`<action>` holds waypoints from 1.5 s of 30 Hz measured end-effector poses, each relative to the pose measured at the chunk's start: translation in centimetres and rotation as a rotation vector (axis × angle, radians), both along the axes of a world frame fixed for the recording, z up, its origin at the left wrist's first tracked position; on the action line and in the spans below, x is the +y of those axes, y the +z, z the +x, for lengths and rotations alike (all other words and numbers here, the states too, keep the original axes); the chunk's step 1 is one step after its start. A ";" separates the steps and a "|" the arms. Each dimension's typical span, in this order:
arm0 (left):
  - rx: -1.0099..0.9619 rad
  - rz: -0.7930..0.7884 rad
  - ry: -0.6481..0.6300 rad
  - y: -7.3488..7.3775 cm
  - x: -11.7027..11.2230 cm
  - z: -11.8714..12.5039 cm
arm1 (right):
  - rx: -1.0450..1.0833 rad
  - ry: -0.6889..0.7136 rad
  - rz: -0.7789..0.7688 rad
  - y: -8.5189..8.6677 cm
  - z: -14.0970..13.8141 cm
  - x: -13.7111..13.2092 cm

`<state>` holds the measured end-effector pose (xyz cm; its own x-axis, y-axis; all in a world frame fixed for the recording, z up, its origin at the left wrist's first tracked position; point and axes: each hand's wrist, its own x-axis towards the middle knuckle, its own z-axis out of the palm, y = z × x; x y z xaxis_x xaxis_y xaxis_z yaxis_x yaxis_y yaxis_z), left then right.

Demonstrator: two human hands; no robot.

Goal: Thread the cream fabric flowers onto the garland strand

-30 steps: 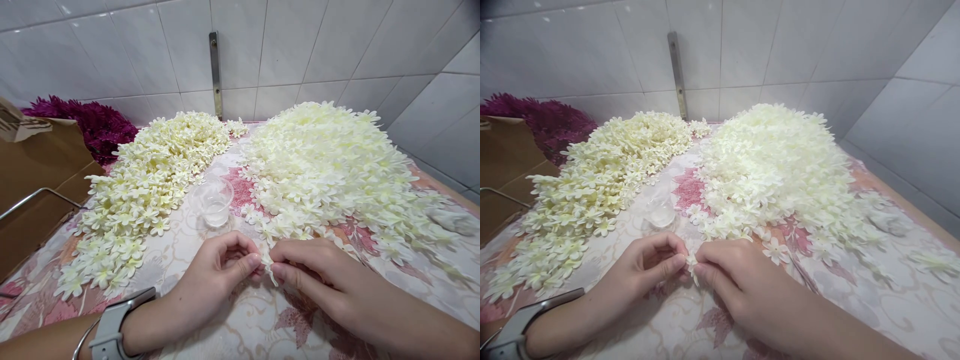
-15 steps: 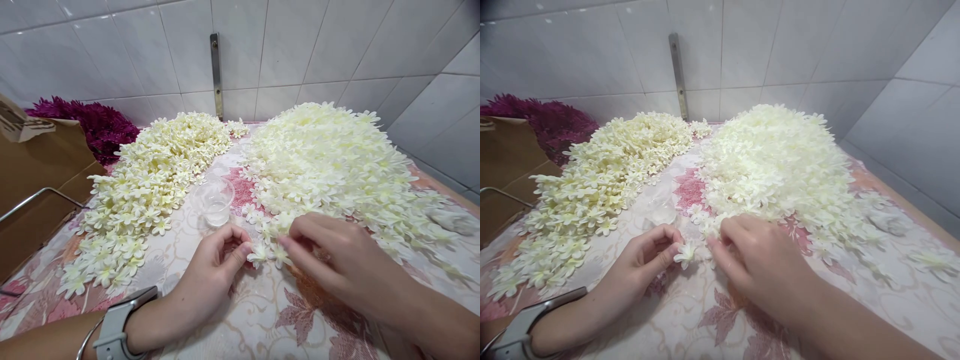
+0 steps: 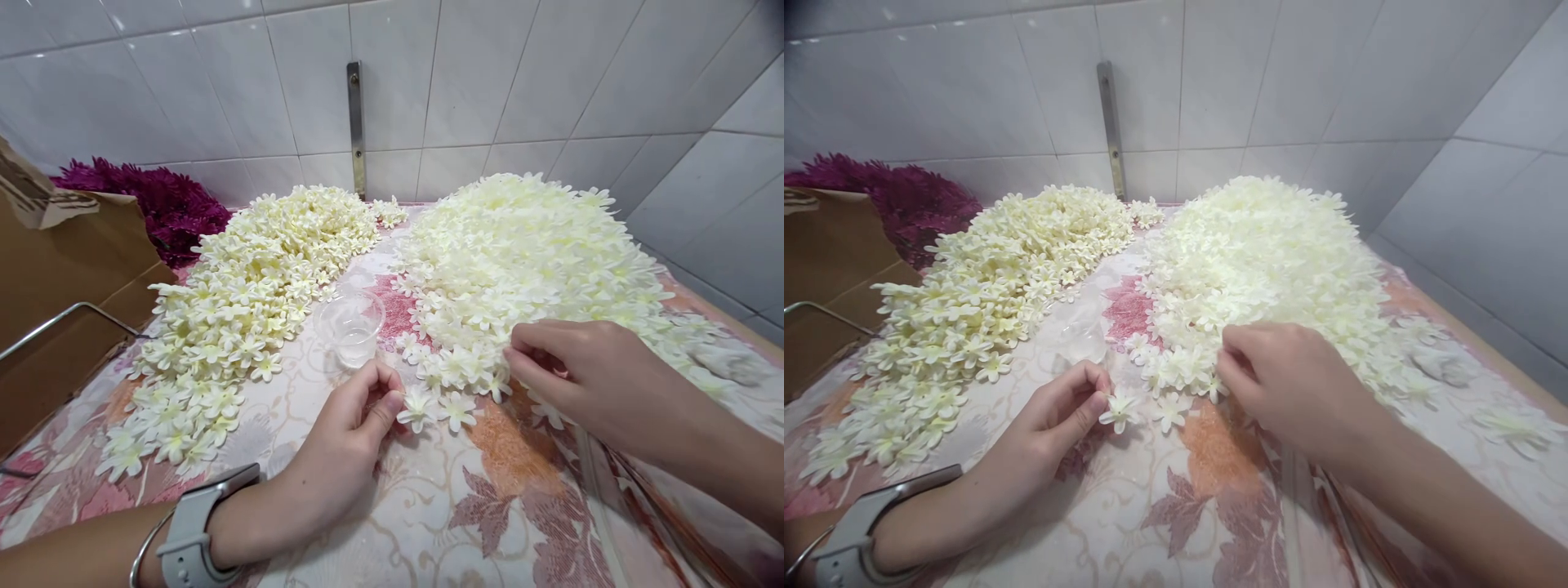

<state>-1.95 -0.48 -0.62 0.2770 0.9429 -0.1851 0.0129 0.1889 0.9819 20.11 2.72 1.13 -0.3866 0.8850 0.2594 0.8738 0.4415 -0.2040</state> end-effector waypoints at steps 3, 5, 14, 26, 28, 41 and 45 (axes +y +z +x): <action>-0.037 0.009 -0.027 -0.3 -0.3 0.2 | -0.074 -0.042 0.079 -0.3 0.3 0.2; -0.040 0.001 -0.046 -0.3 -0.5 0.3 | -0.014 -0.005 0.173 -0.5 -0.6 -0.7; -0.122 -0.049 -0.061 0.3 -0.3 0.2 | 0.306 0.317 -0.109 -0.6 -4.3 -4.0; -0.167 -0.155 -0.101 0.3 -0.5 0.2 | 0.397 0.240 -0.473 -0.2 -3.7 -3.3; -0.160 -0.179 -0.113 0.2 -0.5 0.2 | 0.390 0.228 -0.454 -0.3 -3.7 -3.5; -0.074 -0.070 0.024 0.4 -0.5 0.1 | 0.764 0.083 -0.831 0.2 -3.2 -2.9; 0.046 0.121 0.006 0.8 -0.4 -0.1 | 0.838 0.063 -0.853 0.2 -3.2 -3.0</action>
